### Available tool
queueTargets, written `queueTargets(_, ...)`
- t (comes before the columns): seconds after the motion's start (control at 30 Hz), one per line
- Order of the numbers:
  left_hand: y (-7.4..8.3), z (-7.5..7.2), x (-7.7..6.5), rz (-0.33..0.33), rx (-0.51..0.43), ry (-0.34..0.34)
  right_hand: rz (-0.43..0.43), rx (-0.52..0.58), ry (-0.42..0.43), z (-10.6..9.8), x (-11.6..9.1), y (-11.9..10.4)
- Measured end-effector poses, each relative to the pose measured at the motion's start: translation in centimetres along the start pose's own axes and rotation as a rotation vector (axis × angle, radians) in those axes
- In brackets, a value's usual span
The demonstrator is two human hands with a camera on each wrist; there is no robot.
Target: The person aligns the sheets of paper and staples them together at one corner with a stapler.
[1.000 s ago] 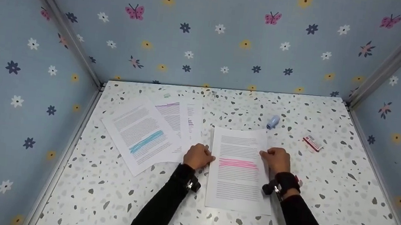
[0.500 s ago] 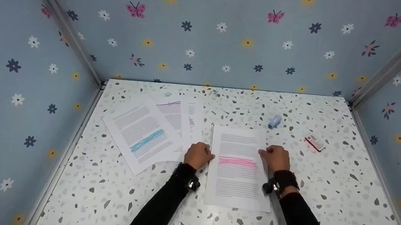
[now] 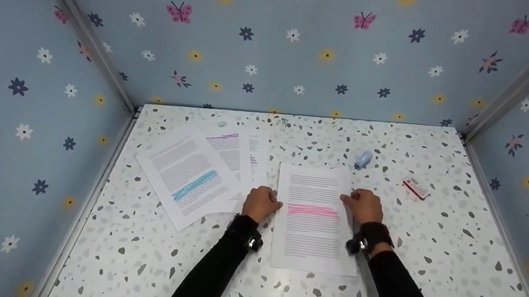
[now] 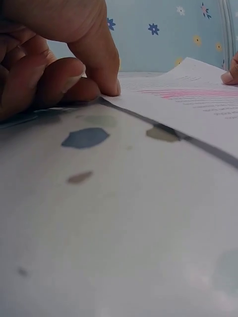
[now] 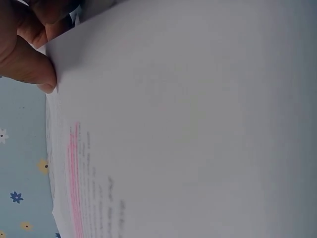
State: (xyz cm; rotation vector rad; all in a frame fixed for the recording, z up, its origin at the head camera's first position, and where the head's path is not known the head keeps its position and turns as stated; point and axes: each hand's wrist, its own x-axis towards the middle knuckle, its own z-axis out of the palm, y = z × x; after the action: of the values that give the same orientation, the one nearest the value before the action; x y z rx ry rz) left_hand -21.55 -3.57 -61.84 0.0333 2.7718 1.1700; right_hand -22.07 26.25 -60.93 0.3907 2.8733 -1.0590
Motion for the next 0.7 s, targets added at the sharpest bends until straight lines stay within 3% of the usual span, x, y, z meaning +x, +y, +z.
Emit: queueTargets(0.7, 0.3, -0.3, -0.3, -0.008, -0.011, -0.028, -0.01, -0.064, -0.055, -0.5, 1.0, 0.1)
